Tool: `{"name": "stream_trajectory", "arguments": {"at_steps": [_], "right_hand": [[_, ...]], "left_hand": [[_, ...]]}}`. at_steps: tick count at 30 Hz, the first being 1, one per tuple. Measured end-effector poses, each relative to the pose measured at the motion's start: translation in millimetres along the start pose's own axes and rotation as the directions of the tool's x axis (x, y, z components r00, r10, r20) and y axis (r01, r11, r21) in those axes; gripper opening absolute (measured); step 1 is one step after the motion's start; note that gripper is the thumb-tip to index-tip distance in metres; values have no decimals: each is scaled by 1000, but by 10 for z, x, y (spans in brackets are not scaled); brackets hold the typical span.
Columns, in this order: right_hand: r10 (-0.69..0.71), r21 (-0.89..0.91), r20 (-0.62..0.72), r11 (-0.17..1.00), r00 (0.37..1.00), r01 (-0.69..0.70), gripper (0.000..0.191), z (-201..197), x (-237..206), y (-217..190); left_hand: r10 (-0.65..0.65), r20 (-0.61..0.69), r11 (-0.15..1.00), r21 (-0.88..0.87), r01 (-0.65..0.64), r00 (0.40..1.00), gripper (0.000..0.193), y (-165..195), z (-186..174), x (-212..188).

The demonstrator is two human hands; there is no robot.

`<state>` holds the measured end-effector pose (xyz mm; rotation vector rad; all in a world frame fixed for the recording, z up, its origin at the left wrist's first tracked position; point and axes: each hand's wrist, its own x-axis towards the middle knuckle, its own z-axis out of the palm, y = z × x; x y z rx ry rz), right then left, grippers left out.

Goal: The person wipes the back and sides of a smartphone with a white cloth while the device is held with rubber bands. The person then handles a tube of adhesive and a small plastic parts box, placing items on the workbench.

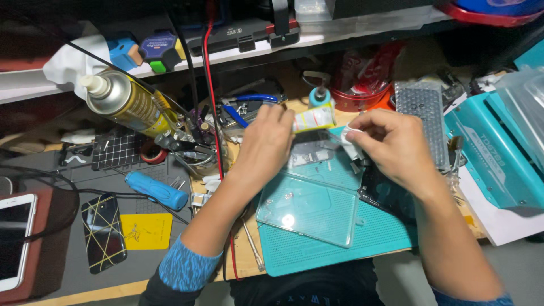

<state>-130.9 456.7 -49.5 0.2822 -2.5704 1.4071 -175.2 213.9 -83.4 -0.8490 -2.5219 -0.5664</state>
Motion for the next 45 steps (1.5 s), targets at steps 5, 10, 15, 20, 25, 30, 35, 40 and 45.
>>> {"name": "stream_trajectory", "arguments": {"at_steps": [5, 10, 15, 20, 25, 30, 35, 40, 45], "right_hand": [[97, -236, 154, 970, 983, -59, 28, 73, -34, -96], [320, -693, 213, 715, 923, -88, 28, 45, -124, -64], [279, -775, 195, 632, 940, -27, 27, 157, -219, 56], [292, -761, 167, 645, 942, -65, 27, 182, -255, 112], [215, -753, 116, 655, 970, -55, 28, 234, -299, 109], [140, -731, 151, 683, 979, 15, 25, 263, -337, 103], [12, -654, 184, 748, 983, 113, 13, 272, -388, 126], [0, -630, 209, 764, 978, 135, 12, 256, -424, 186], [-39, -589, 233, 789, 972, 173, 16, 239, -421, 134]], "left_hand": [[-113, -156, 964, -257, 70, 981, 43, 145, -263, -117], [-329, 41, 755, -589, 289, 943, 44, 261, -228, -153], [-350, 173, 378, -873, 308, 921, 41, 347, 12, -163], [-299, 240, 14, -967, 255, 924, 52, 420, 154, -226], [-310, 280, -163, -957, 239, 909, 53, 502, 118, -257], [-332, 229, -173, -968, 179, 915, 58, 592, -16, -273], [-380, 258, -261, -951, 164, 888, 57, 654, -127, -258], [-380, 320, -340, -921, 190, 868, 50, 666, -185, -307], [-405, 346, -292, -926, 239, 847, 48, 637, -181, -347]]}}
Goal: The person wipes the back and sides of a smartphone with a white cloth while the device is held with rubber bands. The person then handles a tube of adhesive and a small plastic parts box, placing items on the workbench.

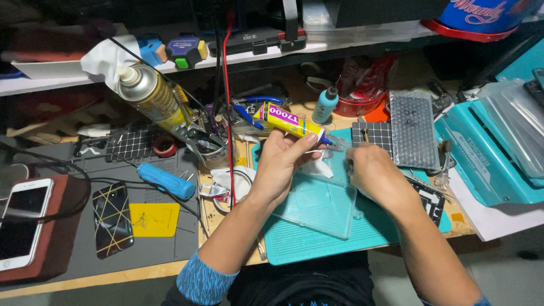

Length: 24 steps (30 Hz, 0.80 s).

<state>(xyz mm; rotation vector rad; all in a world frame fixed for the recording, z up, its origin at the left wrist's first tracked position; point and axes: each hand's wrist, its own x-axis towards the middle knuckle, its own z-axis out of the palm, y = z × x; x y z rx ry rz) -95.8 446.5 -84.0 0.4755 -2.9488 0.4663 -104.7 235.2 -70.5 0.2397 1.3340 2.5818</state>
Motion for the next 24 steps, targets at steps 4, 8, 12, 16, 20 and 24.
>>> {"name": "stream_trajectory", "arguments": {"at_steps": [4, 8, 12, 16, 20, 24], "right_hand": [[148, 81, 143, 984, 979, -161, 14, -150, 37, -115], [144, 602, -245, 798, 959, 34, 22, -284, 47, -243], [312, 897, -275, 423, 909, 127, 13, -302, -50, -344], [285, 934, -352, 169, 892, 315, 11, -224, -101, -480], [241, 933, -356, 43, 903, 356, 16, -216, -116, -586], [224, 933, -358, 48, 907, 356, 18, -255, -41, -602]], "left_hand": [[-17, -21, 998, -64, 16, 1000, 46, -4, -25, -7], [37, -8, 983, -181, -38, 999, 48, -13, 24, -65], [63, -55, 963, -260, -75, 996, 50, -3, 127, -160], [93, -54, 932, -347, -106, 994, 48, 22, 221, -260], [155, -6, 942, -300, -150, 988, 40, 26, 276, -336], [198, -5, 943, -270, -192, 980, 38, 22, 260, -304]]}}
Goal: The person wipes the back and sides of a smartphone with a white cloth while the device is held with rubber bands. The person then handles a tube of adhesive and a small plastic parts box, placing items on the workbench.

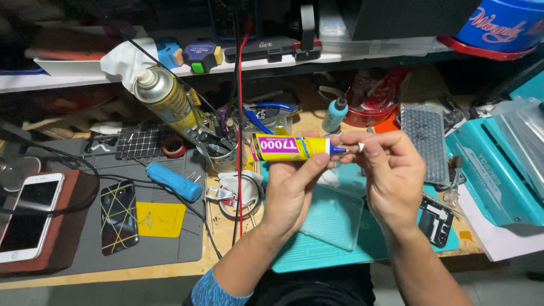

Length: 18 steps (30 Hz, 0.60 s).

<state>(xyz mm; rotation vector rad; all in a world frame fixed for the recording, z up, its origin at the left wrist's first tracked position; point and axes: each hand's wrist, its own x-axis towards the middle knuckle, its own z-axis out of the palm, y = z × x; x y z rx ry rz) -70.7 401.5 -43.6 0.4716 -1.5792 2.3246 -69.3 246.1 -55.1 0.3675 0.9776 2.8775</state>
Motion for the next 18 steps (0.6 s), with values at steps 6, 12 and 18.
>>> {"name": "stream_trajectory", "arguments": {"at_steps": [6, 12, 18], "right_hand": [[61, 64, -2, 996, 998, -61, 17, -3, 148, 61], [76, 99, 17, 992, 997, -77, 17, -8, 169, 92], [51, 134, 27, 990, 998, -54, 15, 8, 163, 143]], "left_hand": [[-5, -29, 999, 32, 6, 1000, 40, 61, -97, 130], [-7, -25, 1000, 6, 7, 1000, 36, 82, -114, 149], [-29, -43, 1000, 5, 29, 999, 32, 55, -145, 141]]}}
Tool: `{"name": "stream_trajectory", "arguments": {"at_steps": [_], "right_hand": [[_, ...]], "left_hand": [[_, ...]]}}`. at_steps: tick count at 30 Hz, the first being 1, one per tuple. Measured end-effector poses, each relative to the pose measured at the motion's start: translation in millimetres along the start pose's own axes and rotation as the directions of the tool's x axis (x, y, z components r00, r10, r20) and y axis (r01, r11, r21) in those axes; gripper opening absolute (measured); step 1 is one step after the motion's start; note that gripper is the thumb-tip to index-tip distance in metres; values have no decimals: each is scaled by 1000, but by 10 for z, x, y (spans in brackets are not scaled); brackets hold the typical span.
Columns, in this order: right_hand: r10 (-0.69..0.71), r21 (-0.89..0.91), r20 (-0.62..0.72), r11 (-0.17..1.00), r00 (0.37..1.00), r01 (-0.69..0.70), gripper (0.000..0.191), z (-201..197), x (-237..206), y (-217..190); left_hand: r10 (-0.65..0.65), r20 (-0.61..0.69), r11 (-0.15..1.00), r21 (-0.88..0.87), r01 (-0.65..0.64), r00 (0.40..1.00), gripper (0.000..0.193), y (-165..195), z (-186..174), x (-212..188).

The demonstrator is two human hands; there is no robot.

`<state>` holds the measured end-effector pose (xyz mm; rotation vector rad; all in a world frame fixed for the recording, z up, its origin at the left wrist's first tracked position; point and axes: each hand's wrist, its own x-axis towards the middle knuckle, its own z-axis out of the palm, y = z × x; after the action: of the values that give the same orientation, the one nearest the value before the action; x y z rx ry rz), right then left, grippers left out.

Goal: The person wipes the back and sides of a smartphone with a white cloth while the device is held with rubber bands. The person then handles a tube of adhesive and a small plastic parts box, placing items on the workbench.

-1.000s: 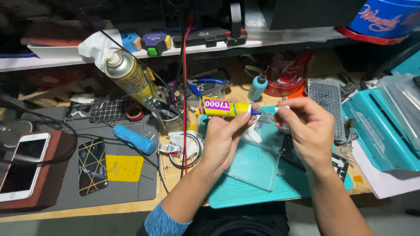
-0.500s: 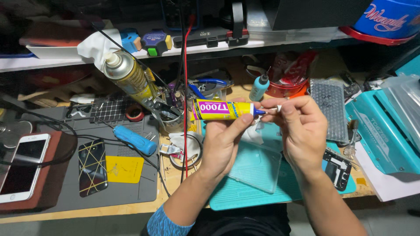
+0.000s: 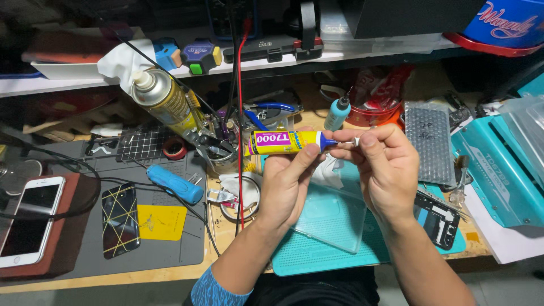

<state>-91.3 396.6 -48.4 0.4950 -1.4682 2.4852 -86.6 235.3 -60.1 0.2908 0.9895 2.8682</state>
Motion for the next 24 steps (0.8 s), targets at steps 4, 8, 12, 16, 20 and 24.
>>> {"name": "stream_trajectory", "arguments": {"at_steps": [4, 8, 12, 16, 20, 24], "right_hand": [[-4, -13, -6, 1000, 1000, 4, 15, 11, 4, 15], [-12, -23, -9, 1000, 1000, 11, 15, 27, 0, 18], [-12, -33, -24, 999, 1000, 12, 15, 44, -17, 25], [-18, -49, -21, 999, 1000, 17, 16, 57, -25, 29], [-21, -68, -24, 998, 999, 20, 16, 66, -21, 35], [-26, -58, -18, 998, 1000, 25, 17, 67, -19, 48]], "left_hand": [[-17, -2, 1000, -25, 17, 1000, 31, -10, -19, 5], [-20, -1, 999, -28, 20, 1000, 31, -5, -11, -7], [-24, -9, 999, -30, 24, 1000, 31, 10, 8, -36], [-10, -5, 1000, -23, 10, 1000, 30, 19, 19, -58], [-16, -18, 999, -28, 16, 1000, 29, 17, 12, -65], [-6, -18, 1000, -24, 5, 1000, 30, 6, 3, -64]]}}
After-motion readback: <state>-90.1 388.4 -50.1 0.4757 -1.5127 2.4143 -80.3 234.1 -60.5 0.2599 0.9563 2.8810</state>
